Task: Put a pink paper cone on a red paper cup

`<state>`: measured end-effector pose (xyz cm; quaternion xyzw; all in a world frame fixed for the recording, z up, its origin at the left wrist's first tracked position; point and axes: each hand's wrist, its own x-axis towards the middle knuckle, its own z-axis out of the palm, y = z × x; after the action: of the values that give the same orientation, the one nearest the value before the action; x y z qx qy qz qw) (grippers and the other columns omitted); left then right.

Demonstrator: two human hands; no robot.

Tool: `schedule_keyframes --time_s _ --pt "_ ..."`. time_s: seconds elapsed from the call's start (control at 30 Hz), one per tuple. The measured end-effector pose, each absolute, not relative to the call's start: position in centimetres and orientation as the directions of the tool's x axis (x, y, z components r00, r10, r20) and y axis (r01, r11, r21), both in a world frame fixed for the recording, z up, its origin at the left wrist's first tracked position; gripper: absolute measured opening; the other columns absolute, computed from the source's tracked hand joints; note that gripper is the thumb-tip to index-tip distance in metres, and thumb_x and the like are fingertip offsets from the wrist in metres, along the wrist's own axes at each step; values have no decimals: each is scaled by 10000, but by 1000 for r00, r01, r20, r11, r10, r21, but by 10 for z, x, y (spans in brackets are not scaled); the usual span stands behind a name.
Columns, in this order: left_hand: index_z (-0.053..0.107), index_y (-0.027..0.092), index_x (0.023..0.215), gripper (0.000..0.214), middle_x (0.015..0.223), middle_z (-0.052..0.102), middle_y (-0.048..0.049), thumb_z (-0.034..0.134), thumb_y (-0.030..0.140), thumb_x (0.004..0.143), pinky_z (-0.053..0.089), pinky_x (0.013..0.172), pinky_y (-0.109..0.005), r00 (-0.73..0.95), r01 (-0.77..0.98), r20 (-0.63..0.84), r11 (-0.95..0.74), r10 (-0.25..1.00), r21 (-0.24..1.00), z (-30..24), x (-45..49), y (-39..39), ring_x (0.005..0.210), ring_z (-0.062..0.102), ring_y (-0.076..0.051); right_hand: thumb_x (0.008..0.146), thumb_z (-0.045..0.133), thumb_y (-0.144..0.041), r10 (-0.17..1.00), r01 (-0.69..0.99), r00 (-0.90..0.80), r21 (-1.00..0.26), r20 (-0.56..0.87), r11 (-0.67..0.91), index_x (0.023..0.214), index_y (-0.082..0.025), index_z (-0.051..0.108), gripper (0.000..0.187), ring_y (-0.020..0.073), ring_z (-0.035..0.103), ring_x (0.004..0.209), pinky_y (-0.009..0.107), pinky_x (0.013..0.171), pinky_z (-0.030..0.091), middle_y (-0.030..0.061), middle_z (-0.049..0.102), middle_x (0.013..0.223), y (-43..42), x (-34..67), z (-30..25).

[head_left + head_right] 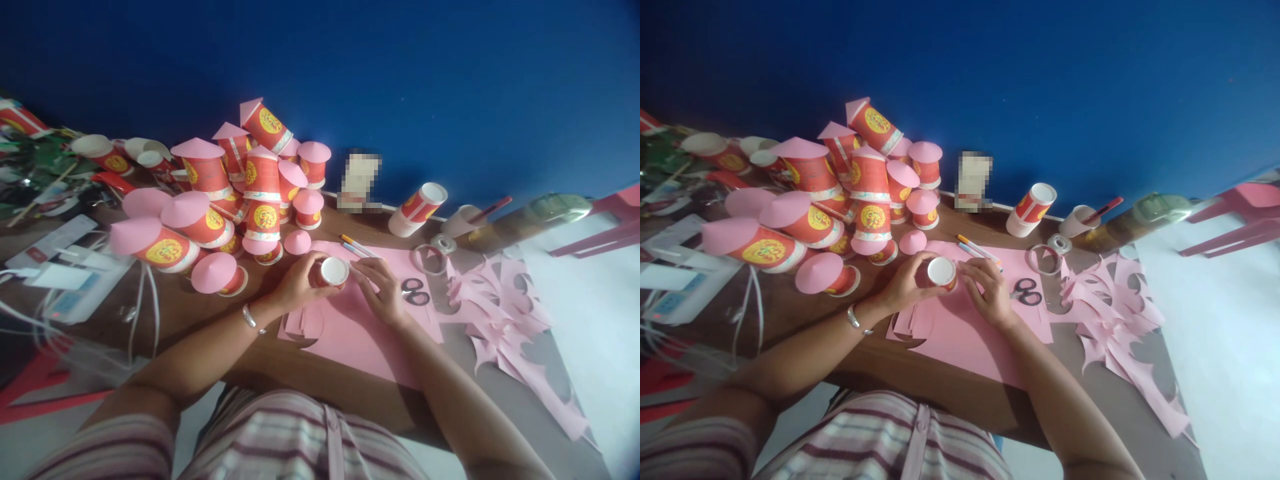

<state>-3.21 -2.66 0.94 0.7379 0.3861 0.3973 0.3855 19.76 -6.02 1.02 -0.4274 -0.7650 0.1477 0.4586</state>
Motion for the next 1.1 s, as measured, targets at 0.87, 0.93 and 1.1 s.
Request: schedule_keyframes --time_s 0.87,0.93,1.1 --pt "558 198 1186 594 1165 696 -97 876 419 737 550 960 -420 392 259 289 -406 873 876 9 -32 -27 1081 674 -253 995 537 -182 724 541 -303 -514 620 666 1409 -250 606 425 264 665 997 455 830 577 128 668 1117 -65 195 12" --pt "560 200 1190 595 1166 698 -95 876 422 737 551 957 -419 393 257 283 -400 875 880 9 -32 -27 1081 674 -253 995 531 -178 719 542 -316 -505 619 672 1417 -247 601 433 266 667 1004 451 832 579 134 665 1128 -65 194 13" --pt "568 198 1191 588 1167 698 -96 872 428 743 548 957 -408 391 247 272 -385 879 889 9 -32 -28 1080 675 -249 986 526 -140 697 552 -332 -469 636 690 1438 -257 582 469 251 664 964 425 795 575 128 662 1116 -65 193 15"
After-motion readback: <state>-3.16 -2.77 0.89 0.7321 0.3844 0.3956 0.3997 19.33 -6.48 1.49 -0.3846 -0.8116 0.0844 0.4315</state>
